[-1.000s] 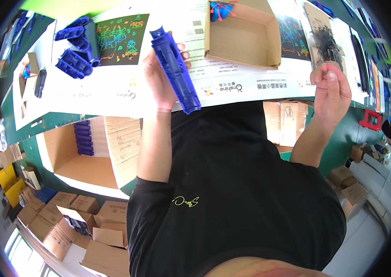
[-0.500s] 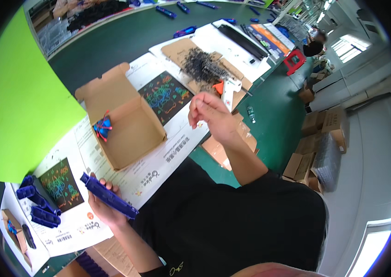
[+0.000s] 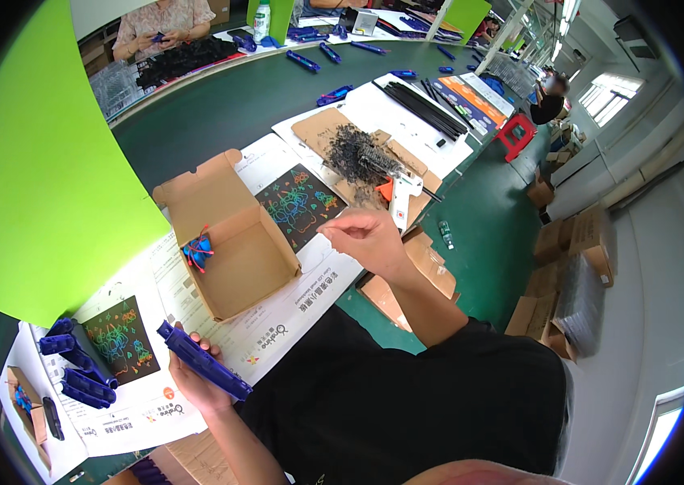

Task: Assembling blue plastic housing components by applying hot glue and inserting small parts.

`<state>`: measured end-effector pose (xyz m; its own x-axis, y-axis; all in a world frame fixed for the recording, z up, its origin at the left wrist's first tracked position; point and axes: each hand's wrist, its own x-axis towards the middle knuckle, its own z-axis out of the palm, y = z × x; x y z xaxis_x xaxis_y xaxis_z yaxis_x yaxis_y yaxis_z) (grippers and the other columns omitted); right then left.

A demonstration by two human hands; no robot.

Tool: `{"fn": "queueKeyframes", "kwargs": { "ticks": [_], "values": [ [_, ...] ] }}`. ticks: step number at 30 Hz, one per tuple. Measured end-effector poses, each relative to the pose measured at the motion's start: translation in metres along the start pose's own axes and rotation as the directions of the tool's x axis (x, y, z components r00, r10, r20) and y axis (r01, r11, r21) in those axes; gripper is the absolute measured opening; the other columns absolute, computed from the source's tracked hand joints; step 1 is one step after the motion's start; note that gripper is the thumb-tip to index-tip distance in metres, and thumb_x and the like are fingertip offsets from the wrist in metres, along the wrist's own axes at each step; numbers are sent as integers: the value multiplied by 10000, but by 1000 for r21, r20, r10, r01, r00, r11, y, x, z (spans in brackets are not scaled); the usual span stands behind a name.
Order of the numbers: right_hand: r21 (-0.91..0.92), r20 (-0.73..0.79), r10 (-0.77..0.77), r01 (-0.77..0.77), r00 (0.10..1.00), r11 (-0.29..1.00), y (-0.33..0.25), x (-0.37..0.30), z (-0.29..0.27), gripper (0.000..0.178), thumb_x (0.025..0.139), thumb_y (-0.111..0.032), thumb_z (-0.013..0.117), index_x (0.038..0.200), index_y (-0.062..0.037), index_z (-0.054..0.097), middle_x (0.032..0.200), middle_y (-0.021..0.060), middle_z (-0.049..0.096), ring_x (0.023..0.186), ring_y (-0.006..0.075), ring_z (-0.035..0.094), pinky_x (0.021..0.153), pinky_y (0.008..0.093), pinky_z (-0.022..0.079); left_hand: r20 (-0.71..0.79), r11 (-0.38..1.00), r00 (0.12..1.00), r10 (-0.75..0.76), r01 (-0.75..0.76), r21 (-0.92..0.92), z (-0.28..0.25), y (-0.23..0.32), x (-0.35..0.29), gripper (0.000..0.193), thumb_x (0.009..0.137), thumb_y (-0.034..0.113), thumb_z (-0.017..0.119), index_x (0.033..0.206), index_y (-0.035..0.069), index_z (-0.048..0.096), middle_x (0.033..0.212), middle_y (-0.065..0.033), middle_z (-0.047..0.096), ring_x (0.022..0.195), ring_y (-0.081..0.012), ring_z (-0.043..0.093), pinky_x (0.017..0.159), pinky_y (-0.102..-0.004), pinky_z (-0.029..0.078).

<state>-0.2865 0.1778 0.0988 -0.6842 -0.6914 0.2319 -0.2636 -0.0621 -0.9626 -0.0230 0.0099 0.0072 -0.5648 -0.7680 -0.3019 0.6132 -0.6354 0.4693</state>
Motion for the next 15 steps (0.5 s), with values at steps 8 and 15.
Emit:
{"fn": "queueKeyframes", "kwargs": {
  "ticks": [8, 15],
  "values": [
    [65, 49, 145, -148, 988, 987, 1, -9, -2, 86, 804, -39, 698, 858, 29, 694, 778, 16, 650, 678, 21, 569, 590, 164, 461, 5, 1000, 1000, -11, 11, -5, 1, 0, -5, 426, 976, 296, 380, 1321, 52, 433, 909, -50, 529, 783, -138, 502, 708, -273, 423],
    [73, 183, 225, -241, 957, 968, 3, -6, -2, 44, 875, -29, 572, 872, -25, 528, 725, 20, 564, 645, 87, 557, 599, 222, 452, -4, 1000, 1000, -7, 7, 15, 1, 0, -5, 414, 974, 300, 377, 1301, 57, 447, 908, -46, 531, 781, -136, 499, 709, -271, 417]
  ]
}}
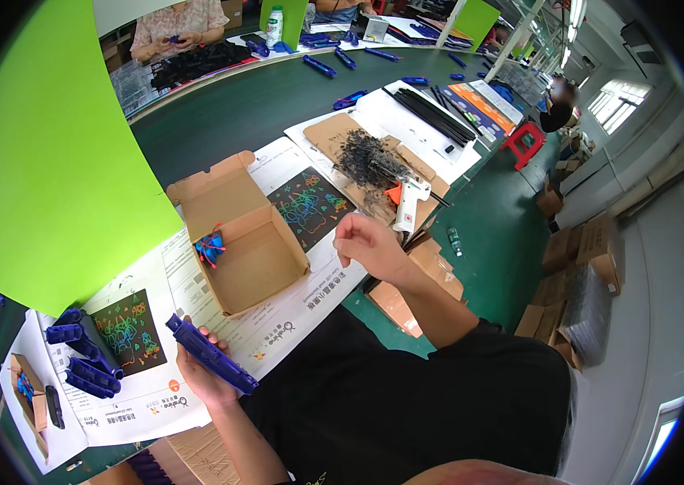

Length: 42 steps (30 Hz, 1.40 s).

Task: Assembling blue plastic housing components by applying hot glue and inserting small parts.

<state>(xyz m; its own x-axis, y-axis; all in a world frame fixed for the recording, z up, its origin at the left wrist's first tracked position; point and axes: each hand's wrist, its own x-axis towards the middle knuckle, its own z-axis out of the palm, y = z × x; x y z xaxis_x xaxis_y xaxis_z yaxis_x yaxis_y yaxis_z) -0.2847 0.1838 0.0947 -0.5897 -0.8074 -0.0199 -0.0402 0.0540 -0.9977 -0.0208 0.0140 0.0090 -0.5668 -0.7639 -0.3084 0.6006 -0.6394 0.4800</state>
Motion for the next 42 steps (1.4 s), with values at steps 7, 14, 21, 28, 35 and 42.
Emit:
{"fn": "queueKeyframes", "kwargs": {
  "ticks": [7, 14, 21, 28, 35, 42],
  "values": [
    [62, 53, -7, 4, 999, 998, 0, -1, 7, 126, 965, -131, 365, 861, -65, 391, 611, 12, 420, 578, 145, 506, 588, 260, 414, 5, 1000, 1000, 9, -9, -3, 1, -1, 0, 410, 973, 301, 374, 1296, 61, 453, 906, -43, 533, 779, -133, 498, 710, -269, 417],
    [63, 150, 16, -26, 989, 998, -3, -4, 3, 168, 970, -145, 341, 842, -49, 393, 616, 12, 414, 587, 104, 477, 571, 251, 403, 19, 1000, 1000, 7, -7, 15, -8, 3, 0, 417, 984, 332, 354, 1299, 78, 452, 903, -52, 558, 783, -144, 521, 721, -279, 429],
    [-434, 250, -297, 381, 922, 816, -20, 1, 20, 142, 902, -97, 559, 924, -10, 670, 715, 62, 603, 639, 124, 559, 613, 244, 433, -115, 987, 992, 52, -33, 157, -9, 8, 7, 396, 989, 334, 379, 1272, 72, 470, 1033, -93, 600, 787, -169, 564, 715, -292, 486],
    [-416, 283, -490, 566, 824, 712, -25, 8, 44, 96, 769, -4, 696, 861, -15, 718, 794, 75, 665, 727, 135, 626, 643, 246, 470, 147, 544, 953, 266, -274, 793, 8, 33, 24, 398, 1003, 251, 342, 1265, -18, 477, 1035, -134, 656, 733, -110, 587, 631, -238, 470],
    [-350, 288, -394, 478, 873, 805, -21, 3, 35, 119, 746, 85, 667, 847, 23, 665, 897, 79, 589, 834, 165, 575, 750, 268, 467, 15, 750, 979, 205, -167, 639, -9, 21, 30, 418, 1006, 305, 312, 1188, -3, 527, 1026, -136, 660, 717, -123, 582, 633, -250, 478],
    [-143, 131, -148, 166, 980, 976, -9, -7, 7, 283, 954, -109, 446, 691, -13, 483, 725, 53, 544, 718, 110, 509, 676, 251, 395, 1, 858, 968, 250, -222, 464, -21, 21, 24, 434, 1011, 312, 279, 1249, 9, 479, 1043, -157, 634, 769, -159, 568, 711, -283, 462]
  ]
}}
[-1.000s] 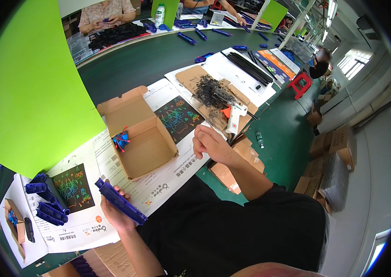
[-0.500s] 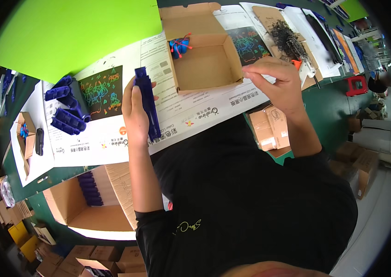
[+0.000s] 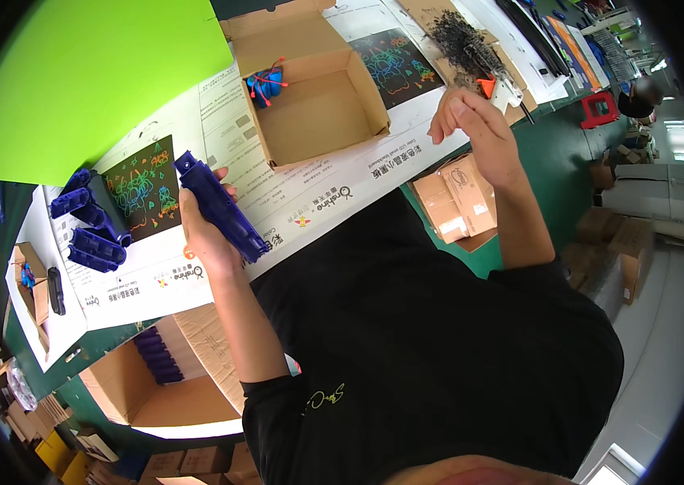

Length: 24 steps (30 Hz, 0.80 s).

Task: Assembling blue plastic housing components by applying hot glue and inserting small parts.

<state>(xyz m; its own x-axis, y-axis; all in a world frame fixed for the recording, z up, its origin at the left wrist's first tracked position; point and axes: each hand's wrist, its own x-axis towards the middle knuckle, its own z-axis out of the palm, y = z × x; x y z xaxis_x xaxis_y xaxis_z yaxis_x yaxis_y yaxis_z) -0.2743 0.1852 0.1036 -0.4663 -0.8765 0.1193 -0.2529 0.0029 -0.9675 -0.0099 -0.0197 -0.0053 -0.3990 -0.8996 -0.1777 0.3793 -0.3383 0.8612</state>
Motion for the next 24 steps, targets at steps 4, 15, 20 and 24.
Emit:
{"fn": "queueKeyframes", "kwargs": {
  "ticks": [4, 15, 20, 24],
  "values": [
    [-108, 65, -35, 41, 997, 993, 3, -2, -1, 256, 955, -98, 468, 745, 18, 559, 830, 109, 575, 726, 148, 547, 696, 276, 452, 17, 991, 999, 47, -49, 123, 8, 0, -3, 412, 1008, 309, 295, 1187, 0, 501, 1003, -147, 640, 751, -148, 570, 690, -274, 464],
    [-148, -95, -150, 135, 984, 980, 13, -6, -7, 89, 737, 81, 715, 802, 40, 670, 862, 92, 634, 795, 139, 617, 708, 232, 509, 3, 971, 995, 104, -102, 214, 11, -2, -9, 403, 1007, 314, 325, 1201, 5, 496, 964, -134, 642, 736, -136, 569, 674, -264, 465],
    [-151, -134, -103, 83, 986, 985, 23, -15, -17, 104, 727, 65, 737, 760, 21, 648, 835, 80, 621, 765, 121, 605, 689, 229, 504, 3, 969, 995, 103, -101, 227, 9, -2, -8, 399, 1005, 306, 318, 1190, 3, 500, 965, -134, 641, 738, -136, 568, 681, -265, 461],
    [-93, -168, -89, 74, 982, 993, 32, -17, -24, 115, 728, 58, 743, 756, 6, 644, 842, 78, 623, 769, 114, 598, 687, 226, 497, 9, 965, 995, 102, -101, 241, 12, -1, -7, 402, 1003, 312, 317, 1180, 2, 503, 964, -133, 641, 736, -135, 567, 680, -264, 459]
  ]
}}
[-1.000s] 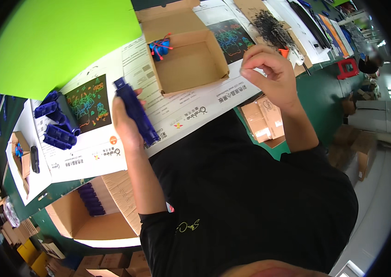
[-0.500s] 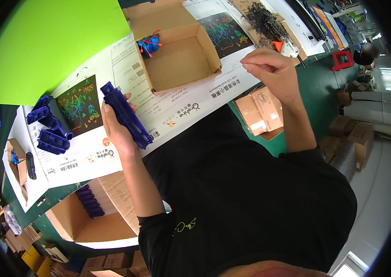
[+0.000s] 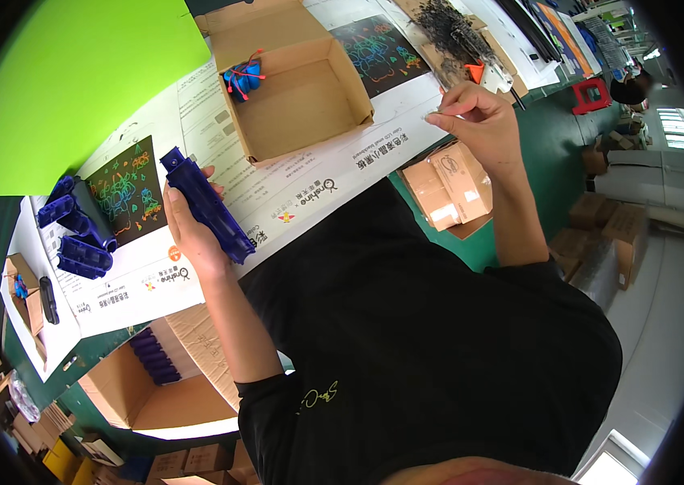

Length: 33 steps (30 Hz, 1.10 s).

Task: Assembling blue plastic housing components by applying hot glue and inserting small parts.

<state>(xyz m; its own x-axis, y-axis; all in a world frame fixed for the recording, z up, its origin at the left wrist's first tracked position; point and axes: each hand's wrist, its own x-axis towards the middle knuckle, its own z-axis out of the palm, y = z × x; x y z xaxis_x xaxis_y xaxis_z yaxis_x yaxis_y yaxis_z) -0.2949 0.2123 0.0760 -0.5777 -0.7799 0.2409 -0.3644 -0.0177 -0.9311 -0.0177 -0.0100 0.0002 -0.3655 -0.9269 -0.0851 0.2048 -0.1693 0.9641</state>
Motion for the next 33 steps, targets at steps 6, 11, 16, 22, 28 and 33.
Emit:
{"fn": "queueKeyframes", "kwargs": {
  "ticks": [6, 11, 16, 22, 28, 33],
  "values": [
    [28, 130, 36, -40, 991, 999, -4, 6, 8, 57, 822, 32, 659, 878, 20, 664, 914, 83, 641, 794, 127, 604, 726, 248, 495, 13, 1000, 1000, 14, -14, -26, 2, -2, 6, 403, 1005, 305, 312, 1184, -2, 502, 964, -134, 640, 730, -136, 564, 674, -259, 456],
    [-253, 248, 222, -158, 943, 955, -13, 9, 17, 158, 946, -43, 482, 997, 9, 623, 906, 55, 609, 839, 123, 578, 776, 267, 464, -47, 999, 999, -12, 10, -49, -5, -5, 4, 414, 1007, 324, 352, 1245, 11, 481, 982, -128, 640, 759, -137, 584, 673, -254, 484],
    [-179, 266, 28, 21, 964, 984, 2, 6, -8, 140, 781, 28, 423, 754, -19, 552, 727, 48, 566, 719, 144, 548, 690, 275, 445, 0, 997, 1000, -26, 26, -78, -7, -5, 0, 413, 1008, 306, 355, 1270, 6, 466, 964, -119, 629, 723, -124, 551, 656, -247, 461],
    [-428, -302, 364, -467, 881, 774, 52, 6, -168, 242, 824, -196, 443, 738, -15, 579, 581, 57, 538, 543, 146, 529, 487, 295, 441, 14, 996, 1000, -10, 11, -93, -7, 0, -4, 428, 1013, 302, 336, 1295, -4, 434, 944, -116, 629, 713, -120, 540, 656, -246, 446],
    [-289, -504, 627, -800, 594, 525, 82, 23, -202, 611, 851, -587, 405, 799, -11, 602, 602, 75, 570, 473, 174, 510, 427, 307, 440, 62, 999, 998, 22, -20, -34, -1, 3, 1, 409, 1011, 270, 332, 1285, -11, 446, 949, -114, 624, 726, -119, 544, 664, -253, 451],
    [-534, -505, 605, -773, 616, 343, 89, 37, -167, 766, 750, -747, 498, 735, 9, 615, 616, 104, 579, 478, 185, 534, 422, 296, 449, 55, 997, 998, 37, -33, -68, -5, -5, 3, 412, 1012, 270, 333, 1293, -10, 441, 955, -113, 621, 734, -120, 545, 678, -255, 453]
  ]
}}
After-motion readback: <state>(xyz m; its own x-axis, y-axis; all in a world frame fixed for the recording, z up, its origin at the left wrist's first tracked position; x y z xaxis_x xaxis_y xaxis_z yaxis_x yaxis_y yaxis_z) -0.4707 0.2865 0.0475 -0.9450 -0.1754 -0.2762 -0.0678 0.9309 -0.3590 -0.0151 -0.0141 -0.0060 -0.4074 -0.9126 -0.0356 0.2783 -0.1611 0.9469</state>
